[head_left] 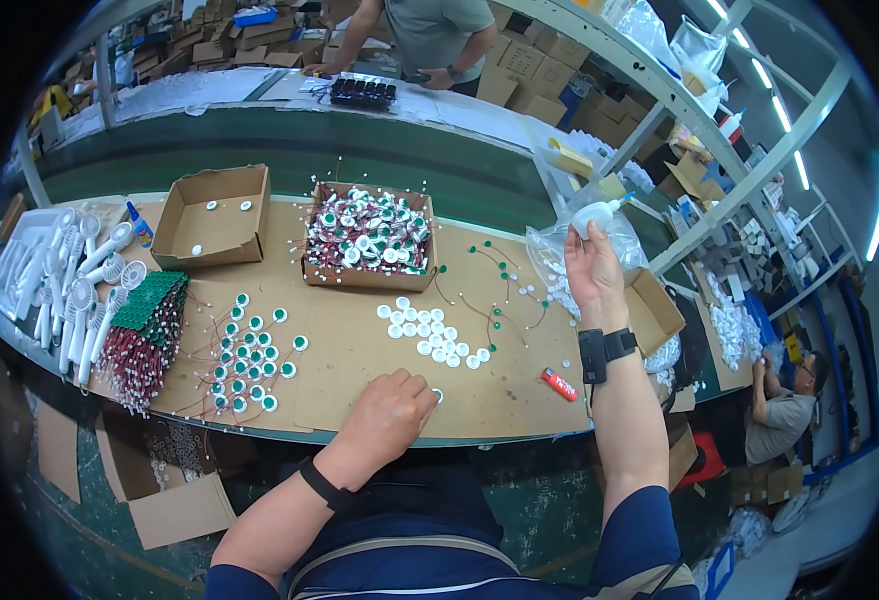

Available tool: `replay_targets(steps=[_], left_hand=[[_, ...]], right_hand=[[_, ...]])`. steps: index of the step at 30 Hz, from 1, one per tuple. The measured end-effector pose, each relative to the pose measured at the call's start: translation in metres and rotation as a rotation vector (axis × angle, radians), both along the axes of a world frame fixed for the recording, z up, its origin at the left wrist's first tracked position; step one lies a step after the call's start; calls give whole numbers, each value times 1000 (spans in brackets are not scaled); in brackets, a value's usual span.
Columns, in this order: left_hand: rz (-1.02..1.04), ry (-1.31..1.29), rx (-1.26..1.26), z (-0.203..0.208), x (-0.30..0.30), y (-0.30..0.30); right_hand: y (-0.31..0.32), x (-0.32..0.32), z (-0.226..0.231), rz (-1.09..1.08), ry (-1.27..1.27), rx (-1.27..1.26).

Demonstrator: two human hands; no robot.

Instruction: The person applies glue to a white plastic cap, presses a small green circuit board onto it, and then repeats this process for several more units. After assembling the components, they set the glue bottle aside and reach for a lighter.

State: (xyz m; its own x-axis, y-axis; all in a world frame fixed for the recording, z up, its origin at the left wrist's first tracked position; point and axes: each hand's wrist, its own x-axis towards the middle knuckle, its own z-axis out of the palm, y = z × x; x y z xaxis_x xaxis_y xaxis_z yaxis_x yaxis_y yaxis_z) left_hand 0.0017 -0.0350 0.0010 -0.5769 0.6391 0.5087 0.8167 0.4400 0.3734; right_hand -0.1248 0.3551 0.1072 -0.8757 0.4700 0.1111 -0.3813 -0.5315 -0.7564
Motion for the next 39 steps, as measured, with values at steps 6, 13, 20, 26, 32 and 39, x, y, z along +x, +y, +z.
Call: replay_targets(steps=[6,13,20,26,32,39], left_hand=[[3,4,3,0,-1,1],[-3,13,26,0,-1,2],[6,25,25,1,-1,3],[1,22,40,0,-1,3],[3,9,23,0,-2,2],[3,-6,16,1,-1,2]], right_hand=[[-3,5,-4,46,11,11],[-9,12,-11,41,12,10],[-18,23,-19,99,20,3],[-43,37,-23,164,16,6],[-58,44,-28,184,6,-18],[-66,45,-35,206,-8,-40]])
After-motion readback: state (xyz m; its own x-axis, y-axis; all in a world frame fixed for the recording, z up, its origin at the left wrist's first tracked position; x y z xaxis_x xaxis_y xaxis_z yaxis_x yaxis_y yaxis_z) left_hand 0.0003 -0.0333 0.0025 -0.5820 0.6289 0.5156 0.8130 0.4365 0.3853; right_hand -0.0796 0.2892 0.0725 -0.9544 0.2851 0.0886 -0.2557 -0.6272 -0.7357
